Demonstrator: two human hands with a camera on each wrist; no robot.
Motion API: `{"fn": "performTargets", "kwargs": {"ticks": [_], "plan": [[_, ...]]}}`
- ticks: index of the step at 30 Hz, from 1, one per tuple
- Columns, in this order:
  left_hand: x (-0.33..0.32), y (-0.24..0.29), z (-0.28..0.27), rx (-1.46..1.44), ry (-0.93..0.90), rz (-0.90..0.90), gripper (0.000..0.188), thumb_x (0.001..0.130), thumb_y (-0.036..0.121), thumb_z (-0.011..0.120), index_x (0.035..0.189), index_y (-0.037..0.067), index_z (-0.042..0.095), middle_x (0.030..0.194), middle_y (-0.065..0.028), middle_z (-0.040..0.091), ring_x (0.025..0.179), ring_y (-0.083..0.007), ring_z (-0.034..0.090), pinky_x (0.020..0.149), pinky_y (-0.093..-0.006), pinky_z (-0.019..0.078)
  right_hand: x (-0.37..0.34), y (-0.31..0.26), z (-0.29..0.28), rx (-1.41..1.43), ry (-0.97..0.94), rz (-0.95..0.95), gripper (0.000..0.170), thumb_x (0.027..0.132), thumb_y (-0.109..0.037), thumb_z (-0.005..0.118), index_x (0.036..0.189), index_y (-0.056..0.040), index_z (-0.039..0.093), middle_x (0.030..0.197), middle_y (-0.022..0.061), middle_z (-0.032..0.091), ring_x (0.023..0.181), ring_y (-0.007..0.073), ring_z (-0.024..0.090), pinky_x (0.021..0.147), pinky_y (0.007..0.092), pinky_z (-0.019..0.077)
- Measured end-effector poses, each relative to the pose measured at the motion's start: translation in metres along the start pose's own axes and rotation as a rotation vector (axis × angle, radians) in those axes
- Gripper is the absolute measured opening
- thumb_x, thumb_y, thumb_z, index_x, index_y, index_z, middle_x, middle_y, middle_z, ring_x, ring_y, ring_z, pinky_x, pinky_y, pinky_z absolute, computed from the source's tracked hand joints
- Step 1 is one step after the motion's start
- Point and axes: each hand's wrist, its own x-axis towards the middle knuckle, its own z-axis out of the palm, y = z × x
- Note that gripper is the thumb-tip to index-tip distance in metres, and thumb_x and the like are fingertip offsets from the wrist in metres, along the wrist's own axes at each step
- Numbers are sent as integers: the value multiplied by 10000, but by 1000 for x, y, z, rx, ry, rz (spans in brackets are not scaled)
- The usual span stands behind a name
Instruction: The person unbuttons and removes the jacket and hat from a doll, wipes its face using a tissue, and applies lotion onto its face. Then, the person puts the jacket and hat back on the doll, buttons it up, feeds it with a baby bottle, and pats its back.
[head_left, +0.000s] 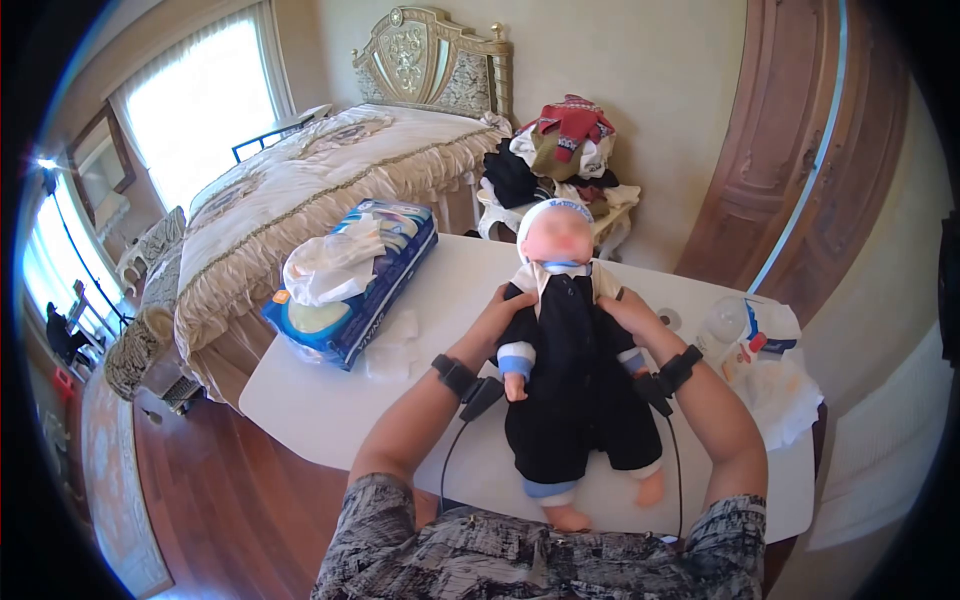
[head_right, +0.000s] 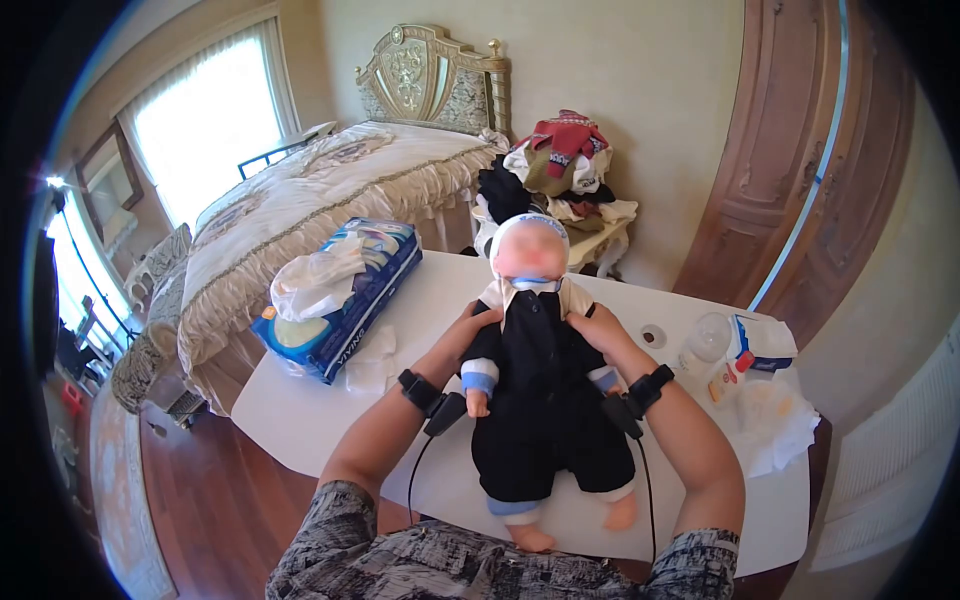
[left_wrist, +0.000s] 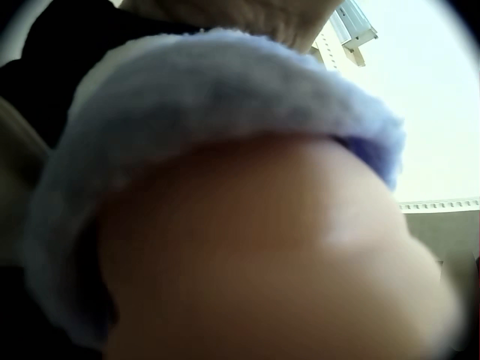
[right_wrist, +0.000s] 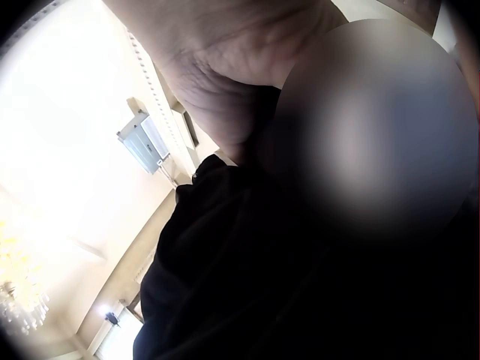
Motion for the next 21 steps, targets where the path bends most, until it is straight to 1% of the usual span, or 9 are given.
{"fn": "performTargets", "kwargs": {"ticks": [3, 6, 9, 12, 15, 16, 18, 19, 21], "plan": [[14, -6, -4, -41, -21, -12, 566, 849, 268, 667, 1313, 37, 441, 1110, -148, 610, 892, -237, 652, 770, -347, 559, 6, 4, 0, 28, -16, 68, 410, 824, -198, 599, 1183, -1, 609, 1066, 127, 674, 953, 212, 651, 823, 330, 502], [19, -5, -7, -34, -46, -68, 539, 859, 261, 651, 1303, 34, 447, 1097, -147, 619, 903, -251, 658, 804, -364, 561, 6, 1, 1, 75, -44, 110, 387, 847, -215, 600, 1170, -4, 611, 1054, 114, 677, 925, 204, 659, 798, 328, 512], [27, -5, -12, -19, -65, -114, 574, 827, 283, 682, 1293, 47, 443, 1086, -154, 605, 856, -264, 652, 717, -380, 571, 22, 19, 0, 100, -69, 94, 394, 866, -238, 604, 1179, 0, 608, 1053, 106, 678, 905, 213, 668, 779, 339, 522], [35, -6, -17, 38, -77, -91, 520, 851, 281, 655, 1267, 35, 462, 1084, -161, 611, 863, -256, 658, 712, -377, 572, 27, 22, -6, 111, -137, 196, 428, 911, -289, 592, 1256, -35, 578, 1120, 103, 665, 964, 181, 660, 811, 304, 517], [30, 2, -18, 124, -113, -85, 489, 891, 276, 609, 1262, -15, 480, 1145, -183, 620, 948, -247, 662, 845, -324, 548, -13, -32, 1, 1, -58, 292, 455, 913, -321, 594, 1269, -39, 572, 1132, 103, 661, 977, 188, 657, 821, 310, 517], [27, 4, -18, 145, -110, -84, 464, 890, 287, 612, 1227, -18, 522, 1125, -173, 631, 957, -233, 659, 843, -309, 544, -10, -30, -1, -42, -51, 321, 467, 911, -334, 595, 1272, -39, 569, 1142, 104, 658, 997, 191, 649, 834, 316, 511], [34, 3, -24, 167, -135, -87, 450, 883, 298, 622, 1212, 3, 539, 1108, -168, 620, 905, -230, 663, 757, -312, 554, 2, -18, -6, -123, -39, 382, 492, 908, -361, 599, 1277, -38, 564, 1161, 105, 651, 1037, 197, 634, 859, 329, 499], [36, 2, -27, 179, -148, -90, 443, 880, 304, 626, 1204, 13, 548, 1100, -166, 615, 879, -229, 665, 713, -313, 560, 11, -4, -9, -78, -78, 329, 503, 902, -371, 604, 1274, -34, 565, 1168, 106, 648, 1050, 198, 626, 868, 329, 490], [37, 0, -35, 164, -156, -115, 429, 894, 329, 613, 1174, 6, 581, 1088, -169, 631, 891, -214, 666, 723, -303, 556, 20, 14, -11, 14, -152, 224, 525, 892, -391, 613, 1268, -28, 568, 1181, 109, 641, 1076, 200, 610, 886, 330, 472]]}}
